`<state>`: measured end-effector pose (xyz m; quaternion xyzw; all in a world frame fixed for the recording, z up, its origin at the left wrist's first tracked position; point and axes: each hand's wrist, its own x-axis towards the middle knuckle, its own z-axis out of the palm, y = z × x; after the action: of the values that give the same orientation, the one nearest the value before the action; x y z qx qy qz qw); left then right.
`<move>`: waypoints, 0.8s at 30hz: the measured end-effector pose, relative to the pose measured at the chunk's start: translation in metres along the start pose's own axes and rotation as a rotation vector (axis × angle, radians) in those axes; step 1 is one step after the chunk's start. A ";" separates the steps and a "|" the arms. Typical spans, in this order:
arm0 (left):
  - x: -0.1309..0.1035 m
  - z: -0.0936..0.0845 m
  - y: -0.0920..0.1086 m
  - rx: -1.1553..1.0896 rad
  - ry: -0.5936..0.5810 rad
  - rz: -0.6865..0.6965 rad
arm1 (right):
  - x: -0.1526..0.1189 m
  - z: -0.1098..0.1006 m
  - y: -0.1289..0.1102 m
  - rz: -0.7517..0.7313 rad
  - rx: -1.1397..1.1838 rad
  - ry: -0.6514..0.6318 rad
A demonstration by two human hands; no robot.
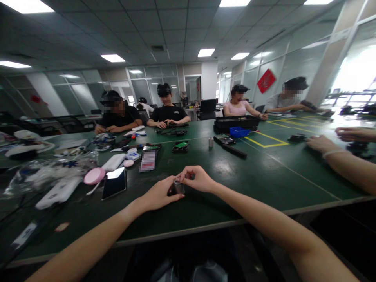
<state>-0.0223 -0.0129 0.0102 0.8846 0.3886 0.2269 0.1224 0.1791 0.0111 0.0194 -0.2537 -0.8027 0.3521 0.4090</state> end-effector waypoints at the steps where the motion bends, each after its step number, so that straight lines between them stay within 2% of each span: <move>1: 0.000 0.000 0.000 -0.006 0.000 -0.003 | 0.000 0.000 0.000 0.000 -0.009 -0.005; 24: 0.000 -0.002 0.003 0.012 -0.014 -0.009 | 0.001 0.000 0.000 -0.016 -0.034 -0.007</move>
<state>-0.0218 -0.0146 0.0132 0.8853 0.3928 0.2176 0.1210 0.1784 0.0121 0.0198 -0.2528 -0.8120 0.3362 0.4046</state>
